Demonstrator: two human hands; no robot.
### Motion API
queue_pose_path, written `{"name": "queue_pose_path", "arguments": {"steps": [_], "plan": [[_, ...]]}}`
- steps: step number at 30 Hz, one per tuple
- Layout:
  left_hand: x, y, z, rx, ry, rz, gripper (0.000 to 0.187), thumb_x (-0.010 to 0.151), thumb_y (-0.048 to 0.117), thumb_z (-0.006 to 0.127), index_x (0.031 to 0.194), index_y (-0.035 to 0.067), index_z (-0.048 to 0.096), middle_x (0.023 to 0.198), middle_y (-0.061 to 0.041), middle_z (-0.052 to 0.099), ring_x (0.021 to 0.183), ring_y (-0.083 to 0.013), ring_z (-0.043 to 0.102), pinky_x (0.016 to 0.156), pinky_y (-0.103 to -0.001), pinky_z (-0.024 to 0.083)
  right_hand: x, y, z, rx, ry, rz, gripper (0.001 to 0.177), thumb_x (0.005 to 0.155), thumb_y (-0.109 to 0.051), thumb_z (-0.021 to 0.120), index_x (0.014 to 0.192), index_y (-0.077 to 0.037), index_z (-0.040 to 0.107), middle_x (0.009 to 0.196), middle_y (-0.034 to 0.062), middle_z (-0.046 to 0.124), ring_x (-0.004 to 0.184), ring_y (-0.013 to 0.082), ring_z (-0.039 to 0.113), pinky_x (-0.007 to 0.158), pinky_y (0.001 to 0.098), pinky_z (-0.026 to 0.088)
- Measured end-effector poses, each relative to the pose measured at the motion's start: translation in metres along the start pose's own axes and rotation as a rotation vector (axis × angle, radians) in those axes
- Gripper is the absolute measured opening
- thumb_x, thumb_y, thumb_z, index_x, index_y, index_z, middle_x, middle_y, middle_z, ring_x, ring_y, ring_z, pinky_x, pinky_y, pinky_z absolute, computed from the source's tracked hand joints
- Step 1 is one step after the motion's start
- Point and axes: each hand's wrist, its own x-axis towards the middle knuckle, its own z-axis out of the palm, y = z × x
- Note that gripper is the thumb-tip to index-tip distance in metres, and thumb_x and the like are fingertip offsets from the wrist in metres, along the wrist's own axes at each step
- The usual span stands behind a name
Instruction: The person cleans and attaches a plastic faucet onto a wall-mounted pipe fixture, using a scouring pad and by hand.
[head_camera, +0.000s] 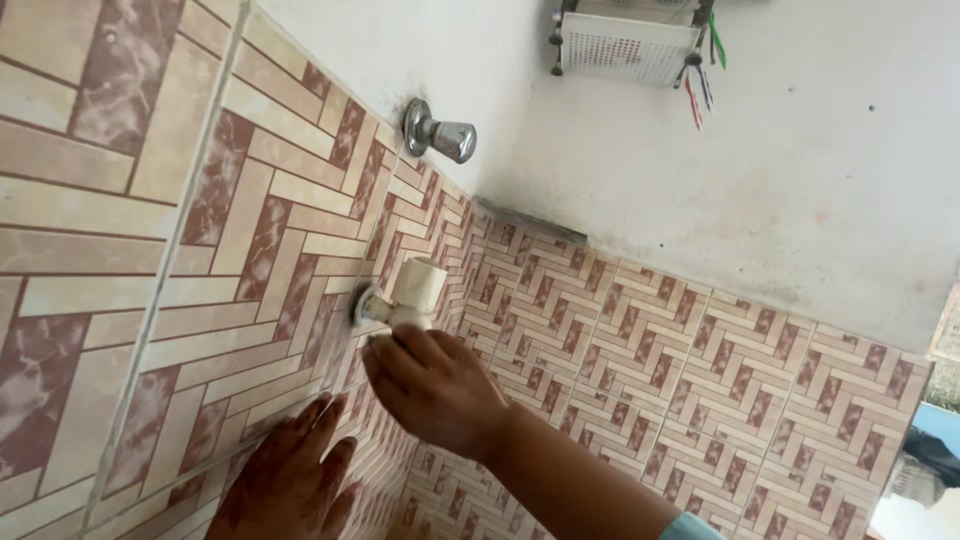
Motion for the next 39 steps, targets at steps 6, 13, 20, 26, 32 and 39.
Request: {"name": "queue_pose_path", "arguments": {"steps": [6,13,20,26,32,39], "plan": [[0.007,0.023,-0.039,-0.256,0.009,-0.492,0.054,0.098,0.024,0.052,0.143,-0.007,0.053,0.152,-0.021,0.045,0.138,-0.0289,0.042,0.114,-0.044,0.037,0.000,0.008,-0.004,-0.095,-0.021,0.074,0.018,0.093,-0.007,0.073,0.110,-0.003,0.073,0.123,0.0134,0.070,0.119,0.0260,0.063,0.097,0.0376,0.062],[0.023,0.030,-0.080,0.168,0.084,-0.144,0.045,0.088,0.015,0.048,0.126,-0.005,0.061,0.155,-0.018,0.046,0.146,-0.0284,0.040,0.118,-0.059,0.021,-0.007,0.003,-0.001,0.008,0.002,0.270,0.022,0.094,-0.010,0.073,0.116,-0.005,0.075,0.119,0.0090,0.070,0.112,0.0236,0.063,0.084,0.0323,0.064],[0.011,0.023,-0.075,0.233,0.106,-0.185,0.053,0.090,0.015,0.046,0.136,-0.008,0.056,0.156,-0.016,0.043,0.146,-0.0263,0.038,0.123,-0.041,0.025,-0.010,-0.021,-0.007,0.231,0.012,0.603,0.020,0.094,-0.003,0.070,0.112,-0.006,0.078,0.109,0.0067,0.073,0.088,0.0184,0.061,0.063,0.0273,0.061],[0.009,0.022,-0.074,0.175,0.088,-0.180,0.051,0.086,0.019,0.050,0.130,-0.006,0.057,0.157,-0.015,0.041,0.146,-0.0283,0.035,0.122,-0.042,0.024,0.011,-0.011,0.002,0.253,-0.035,0.714,0.015,0.095,-0.004,0.069,0.105,-0.008,0.080,0.099,0.0033,0.073,0.086,0.0171,0.062,0.057,0.0280,0.057],[-0.004,0.004,-0.053,0.252,0.077,-0.116,0.049,0.090,0.026,0.051,0.131,-0.001,0.058,0.158,-0.019,0.036,0.150,-0.0302,0.030,0.124,-0.048,0.022,-0.001,-0.019,-0.011,0.244,0.235,0.761,0.020,0.093,0.001,0.067,0.100,-0.009,0.082,0.097,0.0040,0.074,0.087,0.0191,0.064,0.067,0.0341,0.056],[0.007,-0.012,-0.023,0.275,0.285,0.149,0.056,0.106,0.054,0.036,0.144,0.015,0.050,0.168,-0.019,0.023,0.156,-0.0335,0.018,0.122,-0.052,0.012,-0.001,-0.005,-0.011,0.818,0.310,1.277,0.027,0.085,0.010,0.068,0.100,-0.007,0.081,0.101,0.0055,0.076,0.082,0.0141,0.073,0.063,0.0249,0.062]]}}
